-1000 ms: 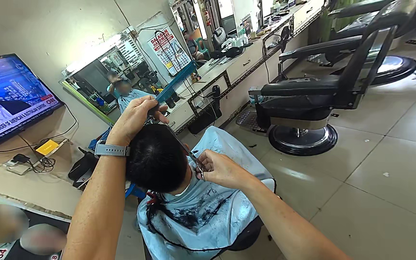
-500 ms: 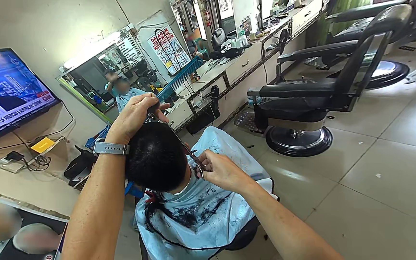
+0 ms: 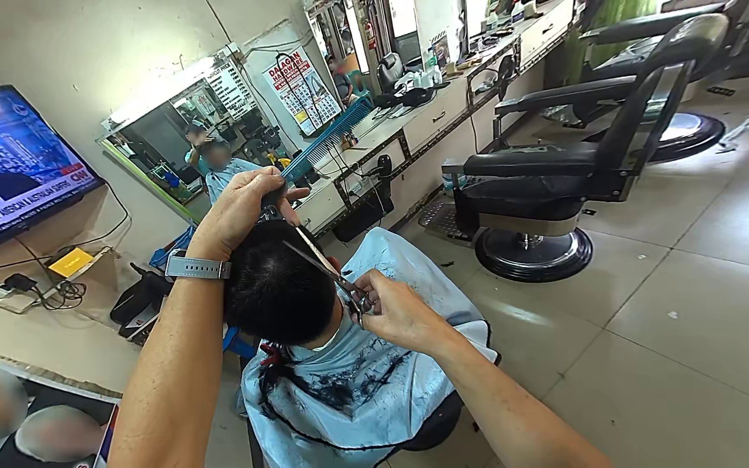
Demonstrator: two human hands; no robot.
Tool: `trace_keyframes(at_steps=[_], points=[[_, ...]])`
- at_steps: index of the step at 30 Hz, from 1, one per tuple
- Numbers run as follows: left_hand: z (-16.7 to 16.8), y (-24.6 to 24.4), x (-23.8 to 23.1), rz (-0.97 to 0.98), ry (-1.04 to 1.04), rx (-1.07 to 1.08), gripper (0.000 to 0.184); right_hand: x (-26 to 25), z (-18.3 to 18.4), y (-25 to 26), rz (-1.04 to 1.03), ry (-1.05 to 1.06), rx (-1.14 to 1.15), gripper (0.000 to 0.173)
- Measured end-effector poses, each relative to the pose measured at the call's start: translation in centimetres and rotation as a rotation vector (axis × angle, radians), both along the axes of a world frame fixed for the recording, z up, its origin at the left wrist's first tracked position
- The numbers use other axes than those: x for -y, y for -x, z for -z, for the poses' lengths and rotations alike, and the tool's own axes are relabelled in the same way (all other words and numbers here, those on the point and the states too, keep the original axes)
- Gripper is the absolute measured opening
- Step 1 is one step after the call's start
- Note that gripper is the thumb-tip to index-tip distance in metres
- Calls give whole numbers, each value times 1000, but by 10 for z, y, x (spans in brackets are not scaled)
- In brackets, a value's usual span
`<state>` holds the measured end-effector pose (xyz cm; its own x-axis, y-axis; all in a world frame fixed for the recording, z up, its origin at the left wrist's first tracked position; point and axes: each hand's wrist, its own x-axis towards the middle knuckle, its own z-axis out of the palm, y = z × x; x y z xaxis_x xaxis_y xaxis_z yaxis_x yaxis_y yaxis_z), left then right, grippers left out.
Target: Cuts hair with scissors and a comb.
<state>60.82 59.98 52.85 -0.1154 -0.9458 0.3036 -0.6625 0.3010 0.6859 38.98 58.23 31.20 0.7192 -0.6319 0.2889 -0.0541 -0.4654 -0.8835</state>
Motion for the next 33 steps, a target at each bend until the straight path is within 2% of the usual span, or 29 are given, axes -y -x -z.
trace_keyframes(at_steps=[4, 7, 12, 15, 17, 21, 25, 29, 33], points=[[0, 0, 0, 44, -8, -20, 43, -4, -1, 1, 20, -2, -24, 35], [-1, 1, -1, 32, -5, -14, 44, -7, -1, 1, 41, 28, -8, 43], [-1, 1, -1, 57, -12, -39, 42, -13, -3, -1, 91, 53, -8, 35], [-1, 2, -2, 71, 2, -66, 42, -14, -6, 1, 74, 77, 9, 44], [-1, 3, -5, 69, 19, -55, 42, -10, -10, 4, 30, 65, 8, 42], [-8, 7, -12, -46, 79, 18, 38, 21, -28, 9, -69, -12, 19, 36], [-10, 4, -9, -235, 121, 104, 34, 67, -45, 9, -128, 10, -43, 32], [-4, -8, -4, -342, 37, 126, 36, 93, -50, 3, -271, -121, -74, 29], [0, -10, -2, -411, -69, 177, 37, 105, -44, -1, -418, -264, -71, 33]])
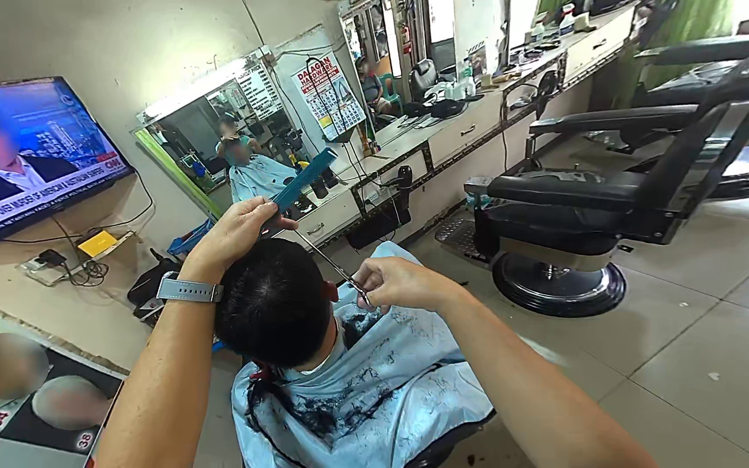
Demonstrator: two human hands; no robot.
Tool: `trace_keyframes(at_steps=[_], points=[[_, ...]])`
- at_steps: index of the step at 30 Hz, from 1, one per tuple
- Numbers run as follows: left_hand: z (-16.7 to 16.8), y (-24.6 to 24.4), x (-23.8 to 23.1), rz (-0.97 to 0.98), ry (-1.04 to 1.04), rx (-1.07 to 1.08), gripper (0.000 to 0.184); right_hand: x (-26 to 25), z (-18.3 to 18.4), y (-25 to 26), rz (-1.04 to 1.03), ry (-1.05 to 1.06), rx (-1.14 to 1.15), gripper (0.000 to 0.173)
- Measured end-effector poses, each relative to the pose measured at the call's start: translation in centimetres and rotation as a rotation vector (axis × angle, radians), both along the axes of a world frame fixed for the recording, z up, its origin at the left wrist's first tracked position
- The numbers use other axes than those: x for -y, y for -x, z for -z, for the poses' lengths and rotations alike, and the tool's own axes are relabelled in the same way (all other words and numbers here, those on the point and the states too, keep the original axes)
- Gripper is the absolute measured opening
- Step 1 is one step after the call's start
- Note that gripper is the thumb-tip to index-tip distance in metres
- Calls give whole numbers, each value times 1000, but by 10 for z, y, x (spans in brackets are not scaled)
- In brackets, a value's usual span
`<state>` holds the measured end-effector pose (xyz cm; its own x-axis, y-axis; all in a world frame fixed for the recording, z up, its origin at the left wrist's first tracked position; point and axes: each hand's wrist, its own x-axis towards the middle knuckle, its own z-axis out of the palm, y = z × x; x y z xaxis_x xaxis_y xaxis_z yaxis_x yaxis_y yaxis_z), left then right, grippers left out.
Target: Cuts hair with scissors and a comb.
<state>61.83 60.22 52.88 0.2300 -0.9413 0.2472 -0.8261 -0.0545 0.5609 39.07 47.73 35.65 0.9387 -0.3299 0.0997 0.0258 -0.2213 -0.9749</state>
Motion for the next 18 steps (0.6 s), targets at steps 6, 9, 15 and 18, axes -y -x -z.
trace_keyframes(at_steps=[6, 9, 15, 18], points=[[2, -4, -1, -10, -16, -54, 39, 7, 9, -2, -158, -115, 51, 39], [3, -3, -2, -3, -11, -96, 39, 9, 15, -3, -227, -46, 96, 45], [3, -1, -5, -24, 17, -119, 40, 8, 19, -4, -175, -59, 74, 39], [3, 0, -5, -15, 41, -125, 40, 3, 18, -3, -156, -58, 108, 42]])
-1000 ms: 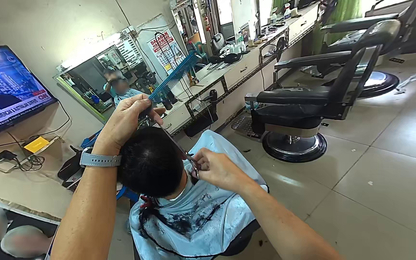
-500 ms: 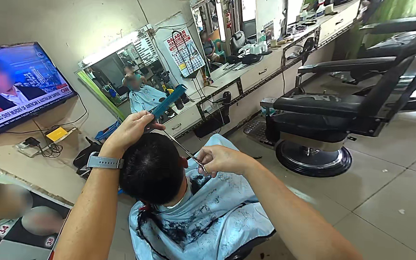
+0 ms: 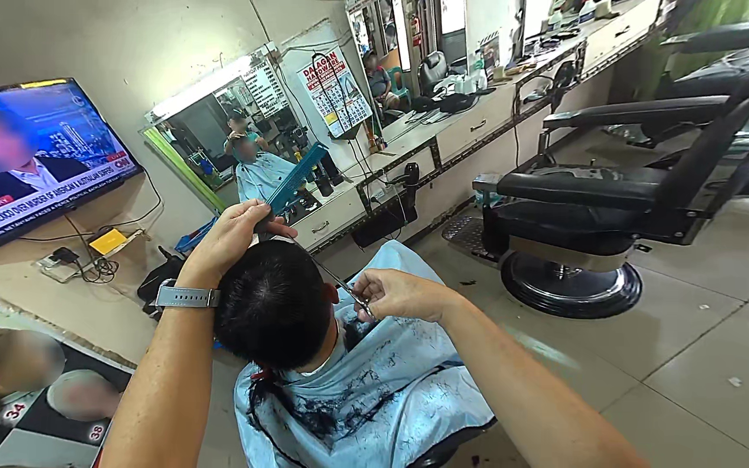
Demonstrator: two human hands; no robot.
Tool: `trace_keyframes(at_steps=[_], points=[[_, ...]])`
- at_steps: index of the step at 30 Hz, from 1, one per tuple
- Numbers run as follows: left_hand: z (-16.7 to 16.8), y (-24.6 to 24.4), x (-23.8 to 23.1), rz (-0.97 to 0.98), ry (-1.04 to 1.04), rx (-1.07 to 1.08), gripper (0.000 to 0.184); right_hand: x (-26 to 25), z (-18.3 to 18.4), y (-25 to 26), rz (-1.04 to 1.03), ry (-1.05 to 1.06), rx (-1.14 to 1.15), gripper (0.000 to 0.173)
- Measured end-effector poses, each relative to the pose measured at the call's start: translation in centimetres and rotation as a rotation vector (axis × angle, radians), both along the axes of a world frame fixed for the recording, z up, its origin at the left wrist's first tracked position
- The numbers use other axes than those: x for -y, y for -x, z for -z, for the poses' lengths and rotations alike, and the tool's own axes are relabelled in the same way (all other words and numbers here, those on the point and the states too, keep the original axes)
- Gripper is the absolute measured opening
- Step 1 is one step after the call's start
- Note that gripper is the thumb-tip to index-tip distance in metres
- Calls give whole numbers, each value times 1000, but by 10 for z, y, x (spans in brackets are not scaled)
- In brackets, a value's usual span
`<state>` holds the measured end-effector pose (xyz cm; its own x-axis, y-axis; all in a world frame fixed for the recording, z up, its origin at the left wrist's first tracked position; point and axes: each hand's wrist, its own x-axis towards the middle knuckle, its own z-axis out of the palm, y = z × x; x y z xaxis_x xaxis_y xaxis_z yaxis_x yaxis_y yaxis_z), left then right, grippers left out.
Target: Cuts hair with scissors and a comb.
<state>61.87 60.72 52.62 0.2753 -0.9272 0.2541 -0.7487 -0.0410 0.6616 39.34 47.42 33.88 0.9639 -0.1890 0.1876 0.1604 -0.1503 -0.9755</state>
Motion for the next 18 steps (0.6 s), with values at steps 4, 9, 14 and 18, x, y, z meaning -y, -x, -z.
trace_keyframes(at_steps=[4, 9, 14, 18], points=[[1, 0, 0, 40, 21, -13, 41, -3, 2, -1, 45, 72, -4, 41], [4, -5, 2, 87, 60, -38, 38, -8, 2, 2, 82, 79, -7, 41], [2, -4, 0, 107, 61, -50, 37, -14, 5, 1, 150, 120, -7, 39], [2, -5, 0, 124, 84, -39, 38, -20, 3, 2, 184, 50, -17, 36]])
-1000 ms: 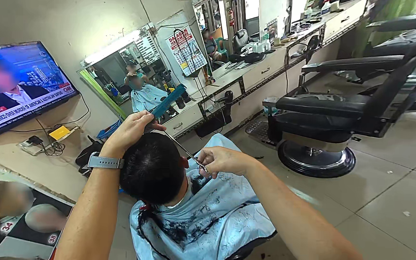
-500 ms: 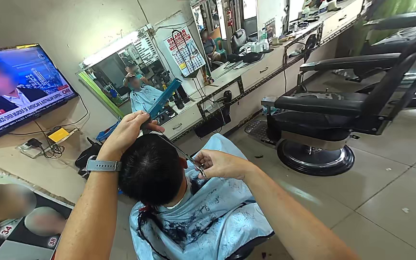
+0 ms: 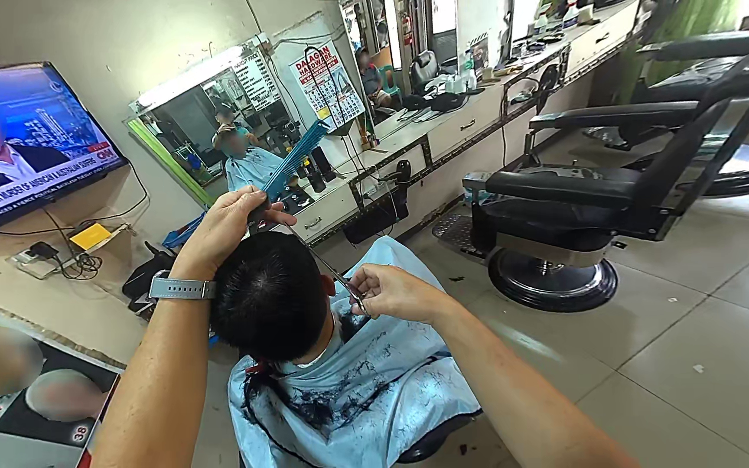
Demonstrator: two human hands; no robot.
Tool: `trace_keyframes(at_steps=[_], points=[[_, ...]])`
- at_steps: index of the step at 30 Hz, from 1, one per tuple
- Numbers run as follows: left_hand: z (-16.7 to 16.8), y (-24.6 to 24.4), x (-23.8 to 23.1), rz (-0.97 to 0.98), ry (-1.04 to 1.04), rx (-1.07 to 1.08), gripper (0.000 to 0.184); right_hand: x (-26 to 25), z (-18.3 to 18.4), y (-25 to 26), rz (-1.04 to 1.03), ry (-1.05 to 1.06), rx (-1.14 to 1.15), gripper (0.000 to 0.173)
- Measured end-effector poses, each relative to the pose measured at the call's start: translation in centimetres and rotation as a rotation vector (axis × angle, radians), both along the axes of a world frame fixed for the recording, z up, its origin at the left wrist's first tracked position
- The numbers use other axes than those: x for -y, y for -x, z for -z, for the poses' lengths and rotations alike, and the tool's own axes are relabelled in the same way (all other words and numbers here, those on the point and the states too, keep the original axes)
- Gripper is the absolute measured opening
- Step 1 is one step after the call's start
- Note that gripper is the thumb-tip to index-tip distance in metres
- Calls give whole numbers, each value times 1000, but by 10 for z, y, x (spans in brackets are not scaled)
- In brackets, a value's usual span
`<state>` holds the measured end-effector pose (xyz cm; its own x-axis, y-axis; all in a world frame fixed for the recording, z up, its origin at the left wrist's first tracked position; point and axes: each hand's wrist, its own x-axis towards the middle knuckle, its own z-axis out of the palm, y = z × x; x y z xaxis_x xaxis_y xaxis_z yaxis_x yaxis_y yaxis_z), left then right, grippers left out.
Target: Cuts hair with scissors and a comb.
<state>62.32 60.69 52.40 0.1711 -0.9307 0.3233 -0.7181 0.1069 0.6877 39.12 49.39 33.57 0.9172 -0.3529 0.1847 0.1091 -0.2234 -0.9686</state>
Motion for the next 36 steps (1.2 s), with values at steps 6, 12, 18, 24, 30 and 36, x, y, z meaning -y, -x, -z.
trace_keyframes(at_steps=[6, 12, 18, 24, 30, 36], points=[[0, -1, 1, -42, -16, 113, 37, 5, 0, -4, -50, -79, 44, 35], [-2, 3, -1, -8, -43, 127, 37, 10, 2, 1, -73, -7, 77, 39], [-1, 3, -2, 28, -34, 100, 38, 9, 6, 0, -115, 39, 81, 35], [-2, 8, -4, 8, -34, 104, 36, 4, 4, 3, -117, 35, 71, 40], [-4, 17, -13, 7, -54, 97, 37, -1, 12, 2, -118, 2, 50, 37], [0, 16, -13, -5, -41, 31, 40, -8, 13, 2, -67, 49, 46, 41]])
